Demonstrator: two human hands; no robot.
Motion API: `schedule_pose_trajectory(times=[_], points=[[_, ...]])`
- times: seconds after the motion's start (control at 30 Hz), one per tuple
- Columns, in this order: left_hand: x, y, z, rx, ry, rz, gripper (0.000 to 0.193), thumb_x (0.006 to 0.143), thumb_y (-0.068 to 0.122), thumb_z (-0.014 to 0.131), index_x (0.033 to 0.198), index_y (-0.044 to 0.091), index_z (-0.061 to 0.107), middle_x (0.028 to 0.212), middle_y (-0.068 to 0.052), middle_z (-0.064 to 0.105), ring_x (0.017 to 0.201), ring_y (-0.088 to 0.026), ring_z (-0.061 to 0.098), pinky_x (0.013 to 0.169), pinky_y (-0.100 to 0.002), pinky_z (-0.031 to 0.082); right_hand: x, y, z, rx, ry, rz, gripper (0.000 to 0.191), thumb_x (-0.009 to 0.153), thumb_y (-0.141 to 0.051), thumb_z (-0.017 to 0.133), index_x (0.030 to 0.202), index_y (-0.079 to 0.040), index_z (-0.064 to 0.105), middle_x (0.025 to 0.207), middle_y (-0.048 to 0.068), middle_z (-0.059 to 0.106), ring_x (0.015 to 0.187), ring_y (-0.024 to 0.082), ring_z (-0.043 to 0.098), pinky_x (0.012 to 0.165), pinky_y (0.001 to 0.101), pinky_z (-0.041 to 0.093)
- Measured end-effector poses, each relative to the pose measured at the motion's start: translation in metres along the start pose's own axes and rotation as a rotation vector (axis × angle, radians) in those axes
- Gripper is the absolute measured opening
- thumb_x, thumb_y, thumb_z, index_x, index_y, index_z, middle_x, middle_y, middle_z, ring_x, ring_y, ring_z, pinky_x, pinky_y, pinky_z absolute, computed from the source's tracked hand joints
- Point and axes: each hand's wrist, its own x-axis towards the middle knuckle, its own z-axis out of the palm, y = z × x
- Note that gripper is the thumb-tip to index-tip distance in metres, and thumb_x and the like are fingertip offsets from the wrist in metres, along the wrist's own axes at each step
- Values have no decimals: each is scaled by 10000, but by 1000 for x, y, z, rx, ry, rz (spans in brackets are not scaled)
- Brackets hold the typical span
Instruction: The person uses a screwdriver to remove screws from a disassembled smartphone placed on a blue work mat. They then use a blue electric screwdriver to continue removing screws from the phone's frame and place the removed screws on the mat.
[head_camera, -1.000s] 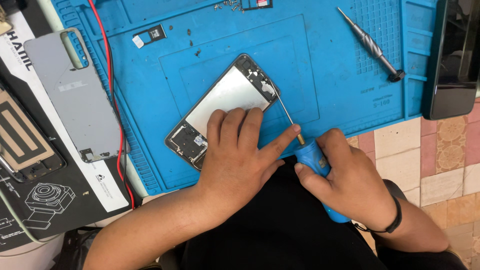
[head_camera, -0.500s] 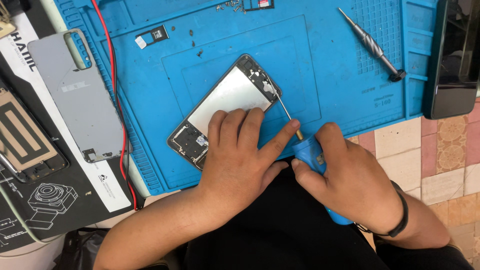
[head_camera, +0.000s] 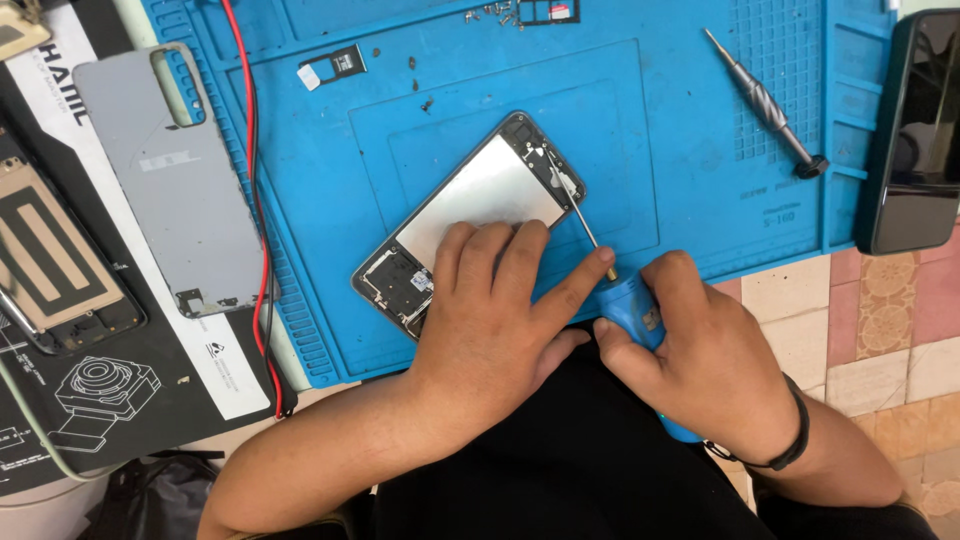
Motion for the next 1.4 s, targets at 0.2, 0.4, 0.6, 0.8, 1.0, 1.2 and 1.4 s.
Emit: schedule_pose_trajectory(times=[0.2,0.4,0.6,0.8,1.0,1.2,1.4], points=[[0,2,2,13,6,-1,748,787,393,869,1451,185,595,1298,-204,475,1167,-380,462,1055,-585,383,-1,3,1,41,31,-29,440,775,-235,755,1013,35,503,653,175,627,515,311,671,427,405,505],[0,4,5,48,3,-17,712,802,399,862,1447,240,605,1308,-207,473,1182,-381,459,1066,-575,383,-2,4,3,18,28,-38,428,762,-232,765,967,36,502,580,156,599,460,272,650,391,378,493],[-1,5,7,46,6,-19,687,833,415,861,1457,277,607,1312,-209,470,1185,-371,457,1067,-566,384,-2,3,4,22,2,13,435,763,-238,770,954,37,491,530,148,580,423,267,634,373,380,478],[-2,4,9,47,1,-18,716,812,414,864,1465,291,596,1311,-213,471,1181,-371,458,1065,-568,387,-2,2,4,36,4,29,430,773,-247,769,929,24,474,519,142,569,413,257,623,366,379,467],[-3,5,10,61,1,-15,726,812,424,869,1469,301,584,1305,-213,472,1175,-369,459,1055,-565,391,-2,4,5,36,-11,47,435,766,-252,770,917,21,467,513,129,562,404,239,617,354,367,465],[-5,4,10,51,15,-16,741,814,422,876,1483,317,574,1292,-206,472,1166,-364,461,1055,-558,400,-3,5,6,47,19,-17,421,779,-246,764,928,20,473,522,122,563,412,230,617,361,358,465],[-7,3,10,59,6,2,780,796,431,886,1496,320,560,1277,-219,466,1159,-370,462,1054,-567,405,-3,5,6,34,18,-26,421,770,-241,771,920,19,475,526,127,563,411,233,613,359,361,462]])
